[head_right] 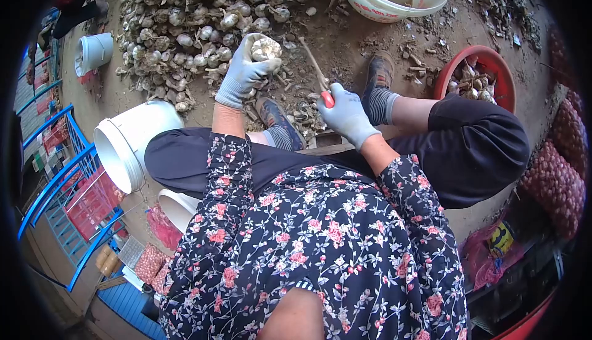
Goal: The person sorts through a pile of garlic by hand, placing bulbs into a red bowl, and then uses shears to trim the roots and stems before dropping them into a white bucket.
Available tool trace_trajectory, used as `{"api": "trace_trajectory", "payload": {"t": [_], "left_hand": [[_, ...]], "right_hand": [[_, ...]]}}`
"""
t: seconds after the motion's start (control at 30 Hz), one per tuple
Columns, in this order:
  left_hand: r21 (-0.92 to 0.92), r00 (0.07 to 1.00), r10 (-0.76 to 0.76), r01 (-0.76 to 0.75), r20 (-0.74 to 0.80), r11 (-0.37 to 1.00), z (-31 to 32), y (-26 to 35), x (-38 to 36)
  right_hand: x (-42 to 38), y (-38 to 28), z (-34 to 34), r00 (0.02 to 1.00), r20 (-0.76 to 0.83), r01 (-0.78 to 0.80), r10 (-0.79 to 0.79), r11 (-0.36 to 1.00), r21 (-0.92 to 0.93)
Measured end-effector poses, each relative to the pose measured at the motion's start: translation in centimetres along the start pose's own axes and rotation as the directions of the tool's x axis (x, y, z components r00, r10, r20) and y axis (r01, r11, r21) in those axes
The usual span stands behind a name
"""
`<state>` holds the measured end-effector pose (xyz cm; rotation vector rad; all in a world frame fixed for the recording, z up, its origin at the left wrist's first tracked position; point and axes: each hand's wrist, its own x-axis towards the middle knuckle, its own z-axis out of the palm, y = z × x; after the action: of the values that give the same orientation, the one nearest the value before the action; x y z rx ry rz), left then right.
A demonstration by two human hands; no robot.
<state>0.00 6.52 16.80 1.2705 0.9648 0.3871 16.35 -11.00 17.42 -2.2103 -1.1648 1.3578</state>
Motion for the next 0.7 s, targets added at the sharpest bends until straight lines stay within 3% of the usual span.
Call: {"api": "trace_trajectory", "payload": {"t": [0.03,0.07,0.1,0.13,0.2,0.27,0.33,0.4,0.47,0.53,0.57,0.63,0.7], "left_hand": [[-0.164,1.0,0.001,0.002,0.016,0.986,-0.1,-0.1,0.0],[-0.163,1.0,0.0,0.002,0.015,0.987,-0.1,-0.4,-0.1],[-0.422,1.0,0.01,-0.003,0.013,0.907,0.1,-0.3,-0.4],[-0.65,1.0,0.019,-0.009,0.008,0.76,0.4,-0.3,-0.6],[-0.864,0.982,0.166,-0.01,0.085,0.504,1.1,-1.8,-0.5],[-0.944,0.974,0.196,0.048,0.118,0.326,1.8,-2.8,-1.0],[-0.942,0.982,0.152,0.06,0.116,0.331,2.0,-2.6,-1.4],[-0.95,0.978,0.172,0.06,0.117,0.305,2.3,-2.3,-1.8],[-0.95,0.99,0.099,0.064,0.098,0.305,2.3,-1.7,-1.8],[-0.873,0.992,-0.097,0.117,0.08,0.474,2.2,-1.3,-1.7],[-0.826,0.97,-0.237,0.092,-0.051,0.555,2.6,-1.8,-1.6],[-0.807,0.976,-0.216,0.098,-0.038,0.582,2.6,-2.5,-1.1],[-0.713,0.983,-0.177,0.088,-0.052,0.696,3.0,-2.4,-0.9]], "right_hand": [[-0.4,0.3,-0.1,0.999,0.029,-0.023,0.019,0.993,0.113],[-0.4,0.9,0.2,0.999,0.03,-0.022,0.019,0.993,0.114],[-0.5,1.0,0.6,0.979,0.206,-0.101,0.009,0.892,0.441],[-0.6,1.1,0.8,0.931,0.361,-0.224,-0.061,0.684,0.694],[-0.8,0.2,0.7,0.905,0.414,-0.267,-0.102,0.621,0.737],[-0.7,-1.2,0.4,0.907,0.367,-0.159,-0.205,0.639,0.752],[-0.2,-1.6,0.1,0.904,0.37,-0.164,-0.214,0.626,0.763],[0.7,-1.1,0.3,0.899,0.404,-0.141,-0.17,0.76,0.634],[1.0,-0.8,0.8,0.924,0.324,-0.055,-0.205,0.766,0.641],[1.0,-1.1,0.4,0.89,0.444,-0.196,-0.105,0.792,0.578],[1.1,-1.0,0.5,0.889,0.447,-0.197,-0.104,0.793,0.576],[1.4,-0.5,1.0,0.943,0.293,-0.01,-0.156,0.87,0.493],[1.5,-0.2,1.0,0.947,0.289,-0.001,-0.142,0.895,0.446]]}}
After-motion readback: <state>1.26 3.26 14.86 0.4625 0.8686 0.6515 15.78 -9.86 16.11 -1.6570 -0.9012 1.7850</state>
